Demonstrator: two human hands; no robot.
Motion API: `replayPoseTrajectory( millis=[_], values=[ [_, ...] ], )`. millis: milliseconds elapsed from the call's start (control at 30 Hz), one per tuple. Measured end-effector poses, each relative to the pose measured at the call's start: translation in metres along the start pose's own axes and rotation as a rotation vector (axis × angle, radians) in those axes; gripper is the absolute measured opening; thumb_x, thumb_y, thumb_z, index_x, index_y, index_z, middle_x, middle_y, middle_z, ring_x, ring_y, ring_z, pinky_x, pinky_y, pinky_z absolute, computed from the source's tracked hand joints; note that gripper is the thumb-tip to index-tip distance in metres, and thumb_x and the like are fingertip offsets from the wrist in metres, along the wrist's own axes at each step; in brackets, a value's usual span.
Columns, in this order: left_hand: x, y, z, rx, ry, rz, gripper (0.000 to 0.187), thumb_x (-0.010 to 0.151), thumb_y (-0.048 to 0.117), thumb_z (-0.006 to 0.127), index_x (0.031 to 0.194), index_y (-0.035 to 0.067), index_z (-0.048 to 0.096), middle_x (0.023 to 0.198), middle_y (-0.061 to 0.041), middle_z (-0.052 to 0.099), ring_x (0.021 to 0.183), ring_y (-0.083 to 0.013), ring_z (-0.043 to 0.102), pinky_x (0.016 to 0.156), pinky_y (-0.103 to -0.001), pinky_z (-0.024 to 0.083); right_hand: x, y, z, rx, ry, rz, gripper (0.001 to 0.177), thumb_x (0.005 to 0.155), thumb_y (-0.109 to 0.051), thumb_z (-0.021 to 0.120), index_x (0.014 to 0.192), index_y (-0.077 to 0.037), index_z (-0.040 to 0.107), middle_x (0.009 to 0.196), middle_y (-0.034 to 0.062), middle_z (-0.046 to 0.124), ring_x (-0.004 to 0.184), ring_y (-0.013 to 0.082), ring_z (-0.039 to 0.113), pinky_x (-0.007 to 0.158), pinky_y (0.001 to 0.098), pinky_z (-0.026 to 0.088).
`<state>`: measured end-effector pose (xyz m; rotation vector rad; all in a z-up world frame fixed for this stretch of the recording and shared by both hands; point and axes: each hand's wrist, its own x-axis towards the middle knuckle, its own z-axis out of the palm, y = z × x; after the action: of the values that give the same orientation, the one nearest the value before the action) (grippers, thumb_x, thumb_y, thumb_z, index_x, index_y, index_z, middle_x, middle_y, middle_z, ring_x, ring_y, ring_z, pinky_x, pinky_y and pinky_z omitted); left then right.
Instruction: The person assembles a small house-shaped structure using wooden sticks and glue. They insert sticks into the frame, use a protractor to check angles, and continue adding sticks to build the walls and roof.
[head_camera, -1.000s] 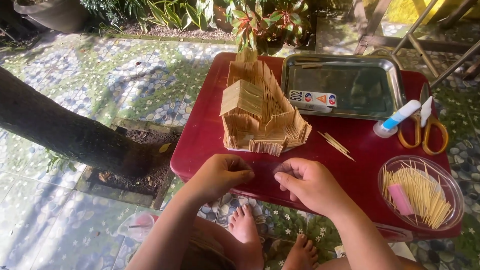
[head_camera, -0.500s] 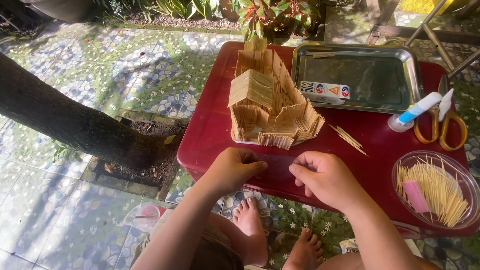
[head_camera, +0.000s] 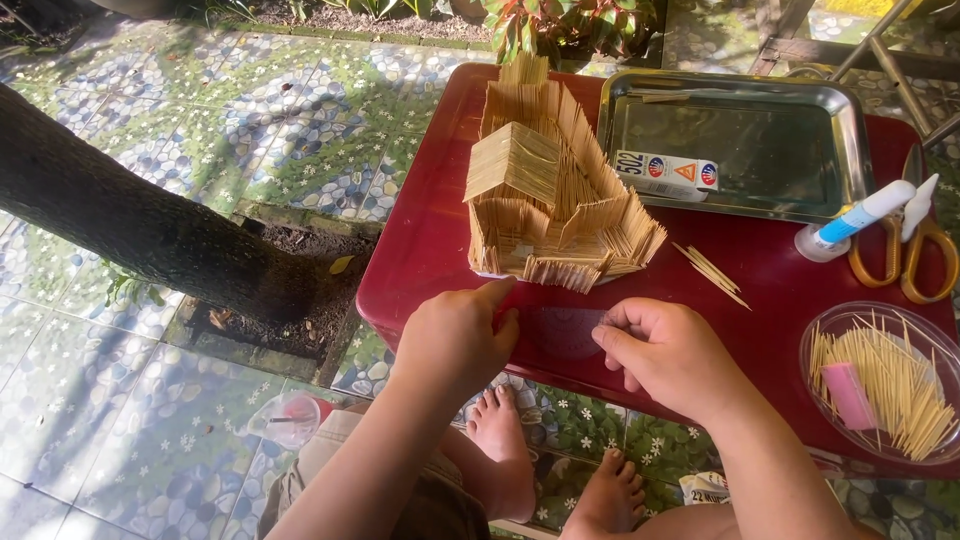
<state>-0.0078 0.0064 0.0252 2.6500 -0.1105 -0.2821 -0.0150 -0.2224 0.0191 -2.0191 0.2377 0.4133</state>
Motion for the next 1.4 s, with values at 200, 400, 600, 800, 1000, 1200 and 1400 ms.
replayPoseTrajectory(
  millis=[200,400,600,800,1000,1200,1400],
  values=[
    [0.000,0.000,0.010,0.081,0.054,0.047,0.040,0.099,0.036,0.061,0.134,0.022,0.071,0.095,-0.010,0.080,0.091,-0.0332,0.079,0.079,-0.049,0.064,-0.003,-0.004,-0.001,-0.018,0.004,0.003,0.020,0.089,-0.014,0.072,0.083,0.003,0.081,0.066,0.0207,0.078,0.048,0.0235,0.067,0.033,0.0306,0.051],
    [-0.003,0.004,0.007,0.121,0.088,0.070,0.041,0.098,0.031,0.061,0.136,0.020,0.070,0.090,-0.013,0.080,0.086,-0.0367,0.079,0.076,-0.052,0.065,0.002,0.003,0.001,-0.044,-0.001,-0.013,0.021,0.089,-0.019,0.073,0.082,0.000,0.082,0.066,0.0177,0.079,0.046,0.0221,0.068,0.037,0.0323,0.053],
    [-0.003,0.001,0.014,0.199,0.108,0.080,0.040,0.097,0.028,0.060,0.135,0.020,0.069,0.087,-0.011,0.079,0.084,-0.0347,0.080,0.073,-0.051,0.065,0.001,0.001,0.001,-0.074,0.003,-0.016,0.022,0.089,-0.020,0.074,0.083,-0.001,0.082,0.066,0.0172,0.080,0.047,0.0220,0.069,0.039,0.0325,0.053],
    [-0.001,0.007,0.004,0.065,0.021,0.002,0.045,0.094,0.032,0.061,0.136,0.020,0.070,0.090,-0.016,0.079,0.090,-0.0403,0.078,0.079,-0.055,0.062,0.000,-0.001,0.000,-0.038,-0.003,-0.001,0.020,0.089,-0.017,0.073,0.084,0.001,0.081,0.067,0.0193,0.079,0.048,0.0229,0.068,0.035,0.0305,0.051],
    [0.013,-0.015,-0.002,-0.330,-0.005,-0.169,0.028,0.086,0.030,0.065,0.106,0.021,0.083,0.079,-0.009,0.079,0.088,-0.0327,0.077,0.081,-0.045,0.061,0.000,0.000,0.000,-0.015,-0.011,-0.008,0.021,0.089,-0.016,0.072,0.083,0.003,0.081,0.066,0.0208,0.078,0.045,0.0236,0.067,0.033,0.0301,0.051],
    [0.030,-0.044,0.014,-1.370,-0.284,-0.234,0.041,0.078,0.005,0.040,0.110,-0.002,0.065,0.080,-0.012,0.056,0.066,-0.0144,0.043,0.052,-0.025,0.035,0.002,0.003,0.001,-0.009,-0.019,-0.011,0.022,0.090,-0.017,0.073,0.084,0.002,0.081,0.066,0.0201,0.078,0.046,0.0228,0.067,0.031,0.0287,0.051],
    [0.027,-0.043,0.016,-1.391,-0.307,-0.083,0.031,0.100,0.007,0.047,0.117,-0.005,0.070,0.097,-0.011,0.070,0.082,-0.0125,0.062,0.070,-0.025,0.055,0.001,0.002,0.000,-0.020,-0.023,-0.014,0.022,0.090,-0.018,0.073,0.083,0.002,0.081,0.066,0.0195,0.079,0.046,0.0225,0.068,0.032,0.0300,0.053]
  ],
)
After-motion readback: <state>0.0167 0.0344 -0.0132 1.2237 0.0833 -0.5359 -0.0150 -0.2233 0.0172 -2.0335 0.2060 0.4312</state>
